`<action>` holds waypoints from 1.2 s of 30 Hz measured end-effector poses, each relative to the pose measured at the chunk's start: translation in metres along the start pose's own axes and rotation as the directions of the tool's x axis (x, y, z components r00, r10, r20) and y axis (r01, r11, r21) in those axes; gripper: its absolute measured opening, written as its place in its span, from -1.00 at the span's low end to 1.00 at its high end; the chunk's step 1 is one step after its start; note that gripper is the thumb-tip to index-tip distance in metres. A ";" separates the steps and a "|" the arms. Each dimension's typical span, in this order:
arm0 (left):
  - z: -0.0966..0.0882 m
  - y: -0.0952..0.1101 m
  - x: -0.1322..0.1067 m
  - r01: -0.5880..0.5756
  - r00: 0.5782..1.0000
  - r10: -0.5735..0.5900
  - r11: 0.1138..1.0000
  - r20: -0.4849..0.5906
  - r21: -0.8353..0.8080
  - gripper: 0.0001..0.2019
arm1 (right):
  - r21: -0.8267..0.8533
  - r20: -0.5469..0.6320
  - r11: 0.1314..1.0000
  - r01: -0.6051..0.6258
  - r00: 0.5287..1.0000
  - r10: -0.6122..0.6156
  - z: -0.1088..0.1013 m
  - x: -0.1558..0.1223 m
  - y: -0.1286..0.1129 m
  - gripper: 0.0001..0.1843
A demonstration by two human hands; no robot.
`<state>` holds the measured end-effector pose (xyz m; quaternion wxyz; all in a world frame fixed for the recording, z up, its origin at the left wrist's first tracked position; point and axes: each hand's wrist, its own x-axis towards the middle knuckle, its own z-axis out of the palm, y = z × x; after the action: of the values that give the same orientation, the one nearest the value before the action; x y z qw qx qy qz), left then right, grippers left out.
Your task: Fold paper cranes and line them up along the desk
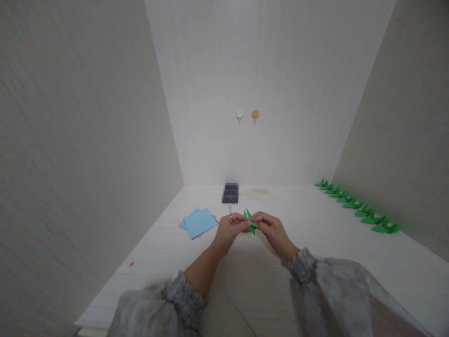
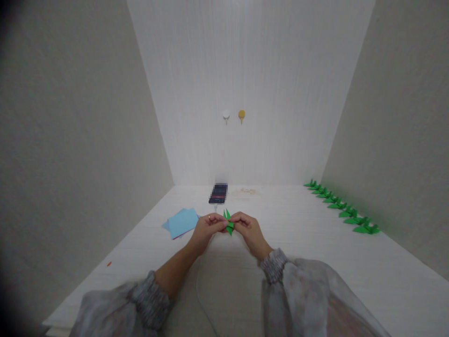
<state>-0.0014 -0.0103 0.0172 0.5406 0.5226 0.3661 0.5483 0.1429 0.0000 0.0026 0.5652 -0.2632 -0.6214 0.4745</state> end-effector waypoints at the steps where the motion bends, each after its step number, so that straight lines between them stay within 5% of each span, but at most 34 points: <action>1: 0.001 0.001 0.000 -0.004 1.000 0.004 1.000 -0.001 0.001 -0.81 | -0.010 0.000 1.000 0.003 1.000 -0.003 0.000 0.000 0.000 -0.90; 13: 0.001 -0.005 0.003 -0.026 0.998 0.033 0.991 0.056 -0.128 -0.60 | 0.053 -0.155 0.997 -0.061 0.986 0.068 0.003 0.003 0.000 -0.77; 29: -0.001 -0.008 0.002 -0.093 0.990 0.108 0.984 0.092 -0.152 -0.60 | 0.230 -0.157 0.963 -0.143 0.971 0.182 0.007 0.005 0.001 -0.75; 36: 0.002 -0.010 0.006 -0.058 0.997 0.057 0.998 0.043 0.000 -0.54 | 0.197 -0.155 0.972 -0.131 0.974 0.163 0.007 0.003 0.000 -0.71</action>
<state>0.0031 -0.0037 0.0091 0.5320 0.5449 0.3396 0.5521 0.1353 0.0009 0.0048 0.6013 -0.2945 -0.5027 0.5468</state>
